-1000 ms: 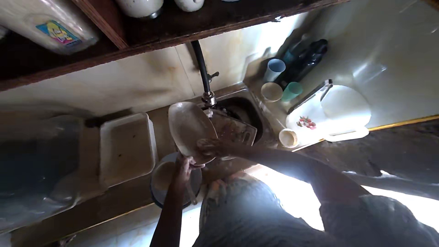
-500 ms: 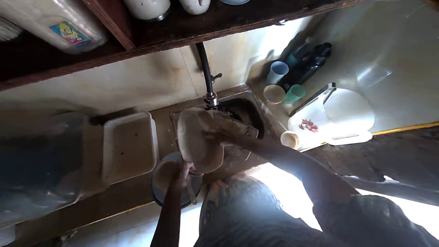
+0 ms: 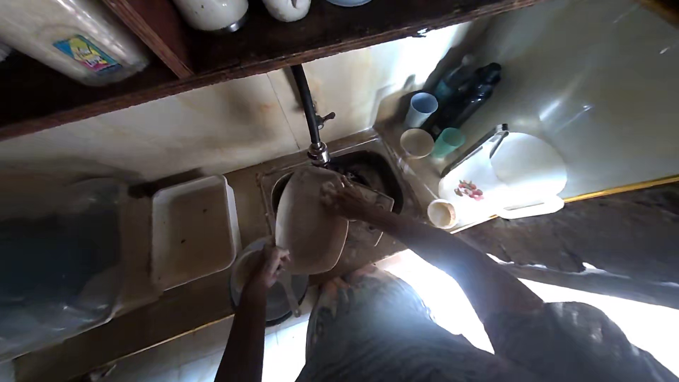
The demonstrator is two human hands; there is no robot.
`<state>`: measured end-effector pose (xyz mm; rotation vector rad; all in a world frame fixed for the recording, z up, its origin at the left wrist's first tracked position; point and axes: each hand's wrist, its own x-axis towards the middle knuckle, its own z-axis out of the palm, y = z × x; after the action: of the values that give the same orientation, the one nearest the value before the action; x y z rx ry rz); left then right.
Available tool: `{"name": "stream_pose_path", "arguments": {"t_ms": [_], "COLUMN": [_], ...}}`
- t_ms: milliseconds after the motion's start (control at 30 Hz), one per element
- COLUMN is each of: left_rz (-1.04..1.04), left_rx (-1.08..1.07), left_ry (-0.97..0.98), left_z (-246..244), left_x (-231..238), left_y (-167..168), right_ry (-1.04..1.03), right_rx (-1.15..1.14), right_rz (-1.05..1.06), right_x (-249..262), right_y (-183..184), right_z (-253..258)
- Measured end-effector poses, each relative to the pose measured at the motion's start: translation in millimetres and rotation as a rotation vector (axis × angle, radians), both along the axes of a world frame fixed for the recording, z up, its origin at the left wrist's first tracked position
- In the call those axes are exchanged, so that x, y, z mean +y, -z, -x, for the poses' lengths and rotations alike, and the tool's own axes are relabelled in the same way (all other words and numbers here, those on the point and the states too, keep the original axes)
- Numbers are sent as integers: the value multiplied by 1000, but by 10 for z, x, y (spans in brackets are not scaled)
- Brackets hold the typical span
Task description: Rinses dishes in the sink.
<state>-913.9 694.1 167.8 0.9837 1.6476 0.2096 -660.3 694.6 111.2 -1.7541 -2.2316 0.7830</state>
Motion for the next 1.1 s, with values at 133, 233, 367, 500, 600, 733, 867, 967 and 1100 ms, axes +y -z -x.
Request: {"name": "stream_pose_path", "arguments": {"t_ms": [133,233,367,500,600,733,867,967,1100], "left_rz": [-37,-79,-132,-357,-466,-524,-600,-607,-603], "left_rx": [-88,-223,-391,-185,-186,-174,-252,-160,-37], "left_ry": [-120,-219,-140,398,717,600,211,112,13], "left_z": [13,248,293,-96,-388,-687,-877,-844,-816], "left_x": [109,148,48,106,42,-14,-58,-80,-222], "left_y": [162,206,374,23,-229,-79,74,135,0], "right_ry": [-90,-297,-323,-216,3,561,728,482,623], "right_rx": [186,210,67,57,55,341,610,707,375], "right_rz": [282,141,-340,-496,-444,-313,-413,-269,-319], "right_x": [-260,-421,-284,-108,119,242,-75,-382,87], "right_y": [-440,-405,-218,-397,-317,-478,-324,-189,322], "right_z": [304,168,-189,-331,-415,-283,412,810,172]}}
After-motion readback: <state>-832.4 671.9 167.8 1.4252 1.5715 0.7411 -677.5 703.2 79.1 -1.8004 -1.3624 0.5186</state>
